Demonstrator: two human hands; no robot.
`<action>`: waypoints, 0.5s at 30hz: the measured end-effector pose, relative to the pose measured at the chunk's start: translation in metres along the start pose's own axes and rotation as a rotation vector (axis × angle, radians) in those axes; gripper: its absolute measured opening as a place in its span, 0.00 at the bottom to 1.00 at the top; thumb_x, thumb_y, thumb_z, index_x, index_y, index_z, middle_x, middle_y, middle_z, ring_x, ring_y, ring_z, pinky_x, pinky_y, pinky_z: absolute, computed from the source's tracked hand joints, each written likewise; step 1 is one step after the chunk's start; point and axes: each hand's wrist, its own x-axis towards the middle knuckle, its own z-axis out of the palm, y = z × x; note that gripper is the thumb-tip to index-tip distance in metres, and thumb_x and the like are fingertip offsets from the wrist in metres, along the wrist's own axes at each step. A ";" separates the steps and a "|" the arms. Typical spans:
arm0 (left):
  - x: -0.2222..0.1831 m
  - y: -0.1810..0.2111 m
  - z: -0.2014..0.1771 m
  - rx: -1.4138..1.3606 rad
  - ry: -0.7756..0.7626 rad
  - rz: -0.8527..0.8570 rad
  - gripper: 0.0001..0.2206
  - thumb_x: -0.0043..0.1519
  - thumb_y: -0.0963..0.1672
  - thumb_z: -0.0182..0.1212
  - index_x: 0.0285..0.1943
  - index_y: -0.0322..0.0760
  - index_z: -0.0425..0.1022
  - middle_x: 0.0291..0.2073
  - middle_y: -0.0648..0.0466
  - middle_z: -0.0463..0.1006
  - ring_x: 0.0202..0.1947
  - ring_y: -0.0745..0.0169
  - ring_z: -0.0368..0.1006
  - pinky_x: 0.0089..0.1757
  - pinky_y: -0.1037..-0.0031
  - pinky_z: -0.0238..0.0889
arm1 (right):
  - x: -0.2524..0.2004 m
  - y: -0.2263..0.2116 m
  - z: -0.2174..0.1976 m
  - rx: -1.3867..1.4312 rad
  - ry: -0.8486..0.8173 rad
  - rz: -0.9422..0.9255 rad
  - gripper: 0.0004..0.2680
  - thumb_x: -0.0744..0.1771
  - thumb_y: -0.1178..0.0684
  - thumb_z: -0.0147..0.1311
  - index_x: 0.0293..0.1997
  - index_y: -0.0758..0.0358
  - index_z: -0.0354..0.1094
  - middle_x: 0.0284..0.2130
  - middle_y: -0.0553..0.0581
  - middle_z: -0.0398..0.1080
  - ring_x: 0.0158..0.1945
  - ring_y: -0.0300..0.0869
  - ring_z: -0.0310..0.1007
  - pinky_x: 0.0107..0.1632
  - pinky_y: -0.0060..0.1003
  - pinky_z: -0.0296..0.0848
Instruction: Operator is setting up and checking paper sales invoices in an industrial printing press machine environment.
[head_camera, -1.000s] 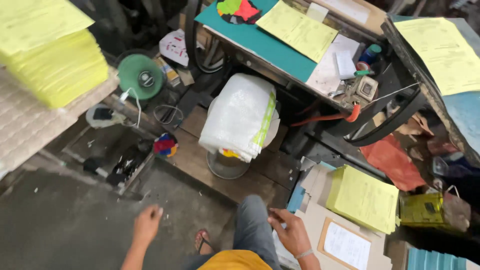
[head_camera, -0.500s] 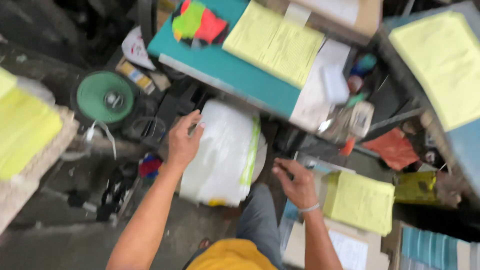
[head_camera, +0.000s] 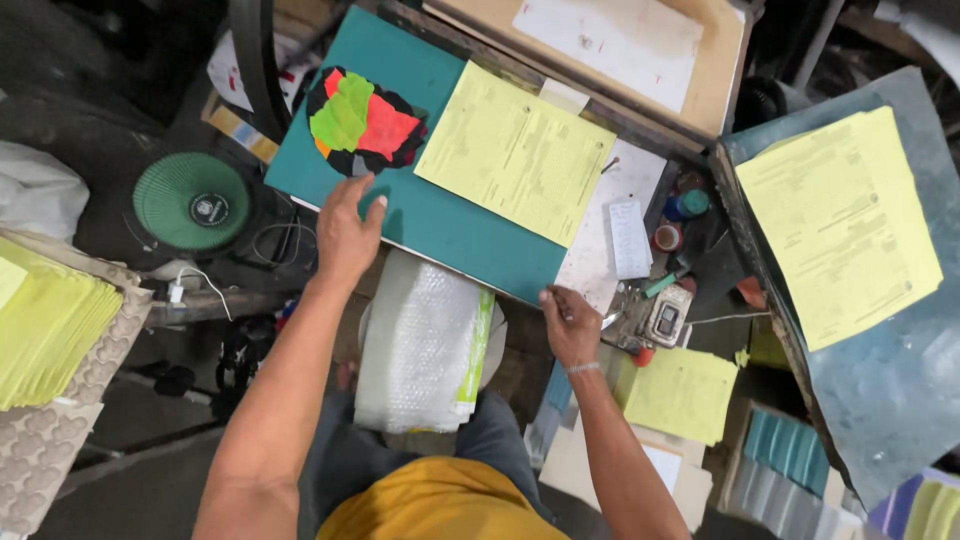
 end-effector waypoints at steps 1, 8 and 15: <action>0.013 -0.006 0.000 0.048 0.023 0.060 0.15 0.63 0.40 0.65 0.59 0.26 0.75 0.51 0.38 0.78 0.53 0.36 0.73 0.54 0.55 0.65 | 0.007 0.001 0.007 0.038 0.052 0.012 0.11 0.67 0.49 0.62 0.45 0.68 0.76 0.30 0.59 0.79 0.31 0.39 0.77 0.38 0.33 0.76; 0.089 -0.052 0.004 0.093 -0.108 0.114 0.20 0.63 0.41 0.67 0.63 0.27 0.72 0.59 0.39 0.72 0.59 0.35 0.67 0.59 0.55 0.61 | 0.035 0.015 0.045 -0.229 0.320 0.151 0.13 0.69 0.45 0.62 0.32 0.67 0.74 0.19 0.59 0.70 0.22 0.43 0.69 0.31 0.39 0.69; 0.136 -0.101 0.015 0.296 -0.197 0.274 0.28 0.62 0.49 0.72 0.66 0.30 0.70 0.58 0.39 0.67 0.56 0.35 0.62 0.56 0.49 0.56 | 0.045 -0.007 0.068 -0.543 0.533 0.027 0.11 0.69 0.50 0.59 0.27 0.59 0.68 0.18 0.56 0.69 0.21 0.50 0.70 0.27 0.45 0.67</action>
